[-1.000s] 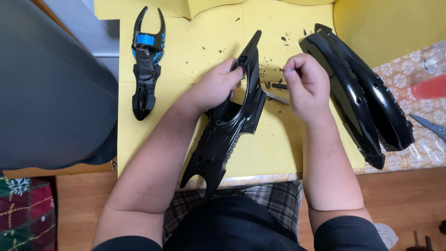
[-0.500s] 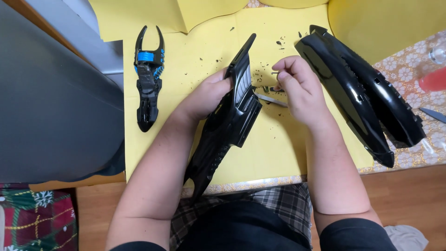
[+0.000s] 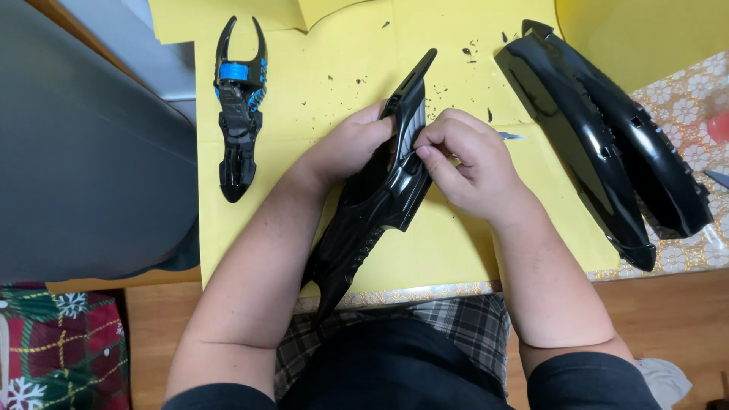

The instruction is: The person holds a black plastic motorcycle fairing and uses a small metal tool to scrape and clean the surface. They then insert a small black plastic piece into a slot on the fairing and press it into place.

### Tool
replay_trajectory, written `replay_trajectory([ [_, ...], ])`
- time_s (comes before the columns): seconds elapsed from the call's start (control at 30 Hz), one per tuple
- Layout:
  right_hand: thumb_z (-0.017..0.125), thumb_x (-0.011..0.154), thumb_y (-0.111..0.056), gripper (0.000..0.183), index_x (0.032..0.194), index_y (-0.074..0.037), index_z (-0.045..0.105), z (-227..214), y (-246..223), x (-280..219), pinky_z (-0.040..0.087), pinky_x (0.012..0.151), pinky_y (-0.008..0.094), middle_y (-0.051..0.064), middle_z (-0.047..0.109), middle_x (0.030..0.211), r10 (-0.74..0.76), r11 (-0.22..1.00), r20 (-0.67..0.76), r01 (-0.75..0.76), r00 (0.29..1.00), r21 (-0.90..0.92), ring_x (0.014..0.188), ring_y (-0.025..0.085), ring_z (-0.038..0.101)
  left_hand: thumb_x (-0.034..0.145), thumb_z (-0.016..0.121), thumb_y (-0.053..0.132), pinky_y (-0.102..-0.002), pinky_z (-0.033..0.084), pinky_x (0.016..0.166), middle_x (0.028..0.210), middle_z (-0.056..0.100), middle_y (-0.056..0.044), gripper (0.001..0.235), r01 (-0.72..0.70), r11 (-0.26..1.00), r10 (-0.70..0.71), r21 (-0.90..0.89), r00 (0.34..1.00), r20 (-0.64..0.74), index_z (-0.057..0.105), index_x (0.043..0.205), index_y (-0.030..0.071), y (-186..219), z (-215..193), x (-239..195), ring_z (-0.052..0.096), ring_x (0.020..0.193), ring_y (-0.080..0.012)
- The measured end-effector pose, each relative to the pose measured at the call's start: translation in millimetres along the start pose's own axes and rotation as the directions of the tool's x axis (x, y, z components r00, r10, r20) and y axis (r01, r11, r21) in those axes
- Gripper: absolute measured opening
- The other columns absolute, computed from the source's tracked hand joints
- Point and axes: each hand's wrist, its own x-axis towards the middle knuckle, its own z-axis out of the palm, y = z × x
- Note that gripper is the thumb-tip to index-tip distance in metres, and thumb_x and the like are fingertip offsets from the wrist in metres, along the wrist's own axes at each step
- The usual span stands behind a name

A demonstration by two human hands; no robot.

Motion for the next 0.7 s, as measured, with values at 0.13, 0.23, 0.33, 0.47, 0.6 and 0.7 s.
replay_trajectory([
  [0.13,0.065,0.099,0.003,0.008,0.092,0.000,0.069,1.2,-0.8,1.2,0.047,0.062,0.037,0.011,0.053,0.073,-0.018,1.000,0.004,0.018,1.000,0.012,0.061,0.026,0.052,0.105,0.051,0.022,-0.028,0.054,0.077,0.072,0.054,0.001,0.020,0.011,1.000,-0.011,0.019,1.000,-0.008,0.059,0.090,0.011,-7.9,-3.1,0.5,0.061,0.075,-0.0119],
  [0.23,0.067,0.098,0.003,0.007,0.092,0.000,0.069,0.5,1.8,0.3,0.047,0.061,0.037,0.010,0.051,0.072,-0.024,1.000,0.018,0.024,1.000,0.018,0.060,0.025,0.051,0.103,0.052,0.022,-0.030,0.057,0.072,0.068,0.055,-0.001,0.020,0.033,0.999,-0.032,0.004,0.999,-0.031,0.059,0.087,0.011,-7.0,-1.9,-0.3,0.065,0.069,-0.0139],
  [0.33,0.067,0.098,0.003,0.007,0.092,0.000,0.069,0.0,1.7,0.2,0.046,0.060,0.038,0.011,0.051,0.072,-0.032,0.999,0.028,0.032,0.999,0.016,0.060,0.026,0.051,0.103,0.050,0.022,-0.029,0.056,0.072,0.067,0.054,0.000,0.020,0.042,0.999,-0.041,0.035,0.999,-0.032,0.057,0.087,0.012,-7.1,-2.1,-0.5,0.064,0.068,-0.0132],
  [0.47,0.066,0.098,0.003,0.007,0.092,0.000,0.069,0.1,1.8,0.3,0.046,0.060,0.038,0.011,0.049,0.071,-0.038,0.999,0.034,0.038,0.999,0.020,0.059,0.027,0.049,0.103,0.051,0.023,-0.029,0.057,0.072,0.067,0.056,0.000,0.020,0.041,0.998,-0.039,0.042,0.999,-0.035,0.057,0.087,0.013,-10.0,-3.6,2.0,0.065,0.068,-0.0132],
  [0.6,0.066,0.097,0.004,0.007,0.092,0.000,0.069,0.5,1.2,0.8,0.046,0.060,0.038,0.010,0.048,0.070,-0.042,0.998,0.048,0.040,0.998,0.038,0.057,0.026,0.047,0.103,0.052,0.025,-0.030,0.057,0.068,0.065,0.057,-0.002,0.022,0.034,0.998,-0.033,0.053,0.999,-0.034,0.057,0.086,0.011,-22.8,-7.9,10.5,0.066,0.066,-0.0153],
  [0.7,0.065,0.099,0.005,0.008,0.092,0.002,0.068,0.5,3.0,0.6,0.045,0.059,0.039,0.012,0.050,0.072,-0.047,0.999,0.026,0.047,0.999,0.022,0.058,0.027,0.049,0.103,0.052,0.026,-0.030,0.058,0.067,0.064,0.058,-0.004,0.023,0.062,0.996,-0.058,0.071,0.997,-0.050,0.058,0.086,0.011,-16.9,-7.4,7.8,0.067,0.065,-0.0164],
])
